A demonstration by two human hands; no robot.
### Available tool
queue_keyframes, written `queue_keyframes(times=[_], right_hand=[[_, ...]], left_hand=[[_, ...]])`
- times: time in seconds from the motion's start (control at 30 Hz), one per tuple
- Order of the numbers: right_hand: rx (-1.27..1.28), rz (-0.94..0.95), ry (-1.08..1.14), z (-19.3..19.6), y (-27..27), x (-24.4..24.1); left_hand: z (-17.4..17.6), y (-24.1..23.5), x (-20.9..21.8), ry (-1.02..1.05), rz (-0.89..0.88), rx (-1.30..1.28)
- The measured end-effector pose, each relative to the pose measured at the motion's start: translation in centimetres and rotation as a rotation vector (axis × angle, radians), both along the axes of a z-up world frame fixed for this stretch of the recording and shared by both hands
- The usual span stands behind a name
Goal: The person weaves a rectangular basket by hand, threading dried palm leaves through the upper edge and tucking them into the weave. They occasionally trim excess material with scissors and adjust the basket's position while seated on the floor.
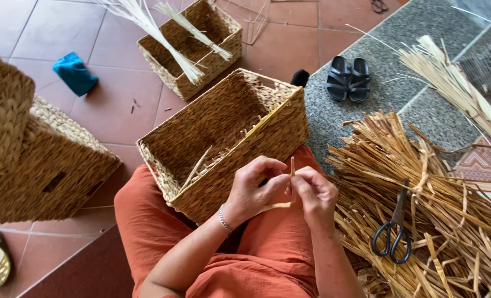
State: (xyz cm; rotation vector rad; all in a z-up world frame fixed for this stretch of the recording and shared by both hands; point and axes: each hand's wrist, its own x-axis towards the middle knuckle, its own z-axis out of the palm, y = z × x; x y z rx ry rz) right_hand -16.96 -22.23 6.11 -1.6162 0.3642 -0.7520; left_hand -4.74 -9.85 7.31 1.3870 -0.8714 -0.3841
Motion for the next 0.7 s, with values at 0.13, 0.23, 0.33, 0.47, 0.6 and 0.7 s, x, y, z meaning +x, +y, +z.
queue_keyframes(times=[0.13,0.23,0.33,0.47,0.6,0.7], right_hand=[[-0.009,0.055,-0.008,-0.8,0.4,-0.8],[0.166,0.185,-0.038,-1.7,0.2,-1.1],[0.351,0.289,-0.062,-2.1,0.0,-1.2],[0.065,0.086,-0.010,-1.5,0.0,-0.9],[-0.071,0.013,0.042,0.0,-0.3,-0.9],[-0.245,-0.002,0.045,1.0,-0.1,-0.4]], left_hand=[[-0.9,0.0,-0.1,0.037,-0.075,-0.055],[-1.7,0.5,-0.1,0.432,-0.242,-0.122],[-1.7,0.6,-0.4,0.924,-0.349,-0.079],[-0.9,0.7,-0.7,0.434,-0.181,0.057],[-0.7,0.8,-0.8,-0.088,-0.029,-0.010],[-1.0,0.9,-0.7,0.002,-0.052,0.054]])
